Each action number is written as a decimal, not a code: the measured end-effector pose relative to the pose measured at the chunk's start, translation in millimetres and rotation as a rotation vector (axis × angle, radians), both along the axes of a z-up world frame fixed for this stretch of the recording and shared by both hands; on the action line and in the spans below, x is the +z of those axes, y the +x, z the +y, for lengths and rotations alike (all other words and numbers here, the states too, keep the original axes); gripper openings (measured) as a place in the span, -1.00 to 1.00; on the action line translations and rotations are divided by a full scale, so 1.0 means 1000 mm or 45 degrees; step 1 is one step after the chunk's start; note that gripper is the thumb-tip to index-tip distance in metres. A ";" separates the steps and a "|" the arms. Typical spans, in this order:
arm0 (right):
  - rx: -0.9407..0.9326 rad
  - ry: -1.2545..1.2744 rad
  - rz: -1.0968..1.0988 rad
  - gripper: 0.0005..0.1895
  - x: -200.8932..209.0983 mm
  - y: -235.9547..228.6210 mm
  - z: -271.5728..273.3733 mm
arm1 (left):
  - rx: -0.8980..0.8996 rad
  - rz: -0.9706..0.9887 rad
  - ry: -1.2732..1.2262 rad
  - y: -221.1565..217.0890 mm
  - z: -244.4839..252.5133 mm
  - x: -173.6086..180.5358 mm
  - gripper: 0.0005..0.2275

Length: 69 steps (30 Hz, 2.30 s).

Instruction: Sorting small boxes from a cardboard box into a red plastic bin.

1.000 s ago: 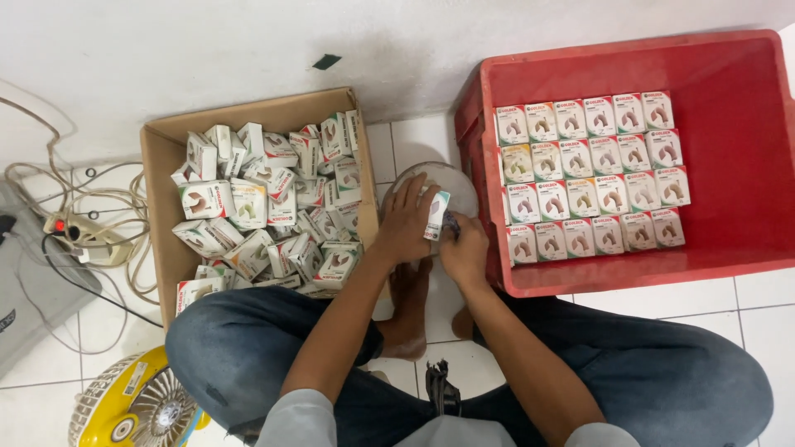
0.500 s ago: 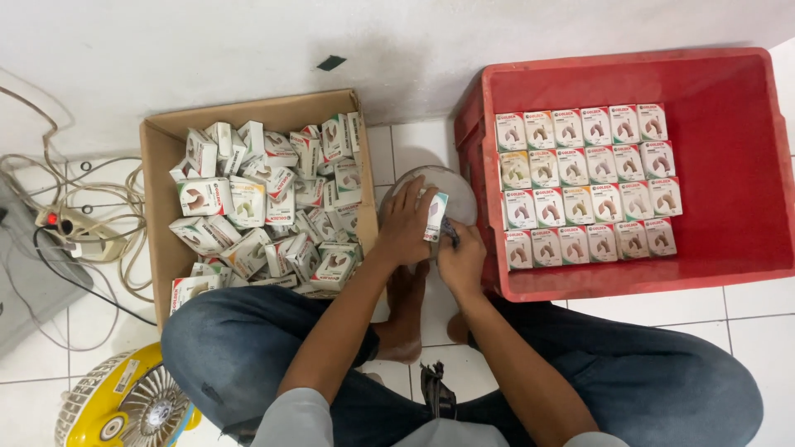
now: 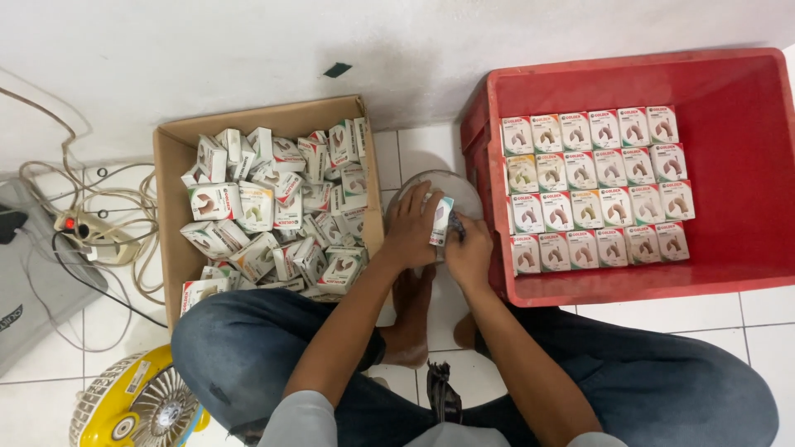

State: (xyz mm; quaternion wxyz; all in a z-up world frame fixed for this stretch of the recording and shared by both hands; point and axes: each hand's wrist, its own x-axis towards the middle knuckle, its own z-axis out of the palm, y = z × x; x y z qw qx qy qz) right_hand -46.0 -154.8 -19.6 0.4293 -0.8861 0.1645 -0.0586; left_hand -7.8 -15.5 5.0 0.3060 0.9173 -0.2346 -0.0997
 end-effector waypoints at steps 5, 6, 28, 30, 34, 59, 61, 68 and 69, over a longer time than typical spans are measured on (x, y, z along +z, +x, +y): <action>0.159 0.011 0.029 -0.65 -0.005 -0.011 -0.016 | -0.011 -0.003 -0.098 0.005 0.005 -0.008 -0.13; 0.213 0.018 0.042 -0.67 -0.009 -0.009 -0.022 | -0.024 0.017 -0.130 0.007 0.007 -0.011 -0.14; 0.152 0.001 -0.315 -0.63 0.013 0.001 -0.022 | 0.472 0.651 -0.150 0.022 -0.006 0.024 -0.39; 0.195 -0.109 -0.263 -0.62 0.003 0.004 -0.025 | 0.434 0.405 0.141 0.018 -0.007 0.027 -0.45; 0.249 -0.184 -0.230 -0.64 0.014 0.006 -0.024 | 0.434 0.221 0.201 0.016 -0.001 0.039 -0.49; 0.803 -0.913 -0.617 -0.64 0.005 0.038 -0.004 | 0.098 -0.108 0.035 0.009 0.031 0.006 -0.02; 0.871 -0.887 -0.580 -0.63 0.008 0.023 -0.006 | 0.090 -0.142 0.000 0.008 0.031 0.007 -0.01; 0.761 -0.901 -0.642 -0.73 0.010 0.018 -0.020 | 0.133 -0.178 -0.007 0.009 0.029 0.007 -0.05; 0.692 -0.946 -0.649 -0.71 0.003 0.023 -0.020 | 0.135 -0.175 -0.028 0.006 0.029 0.007 -0.04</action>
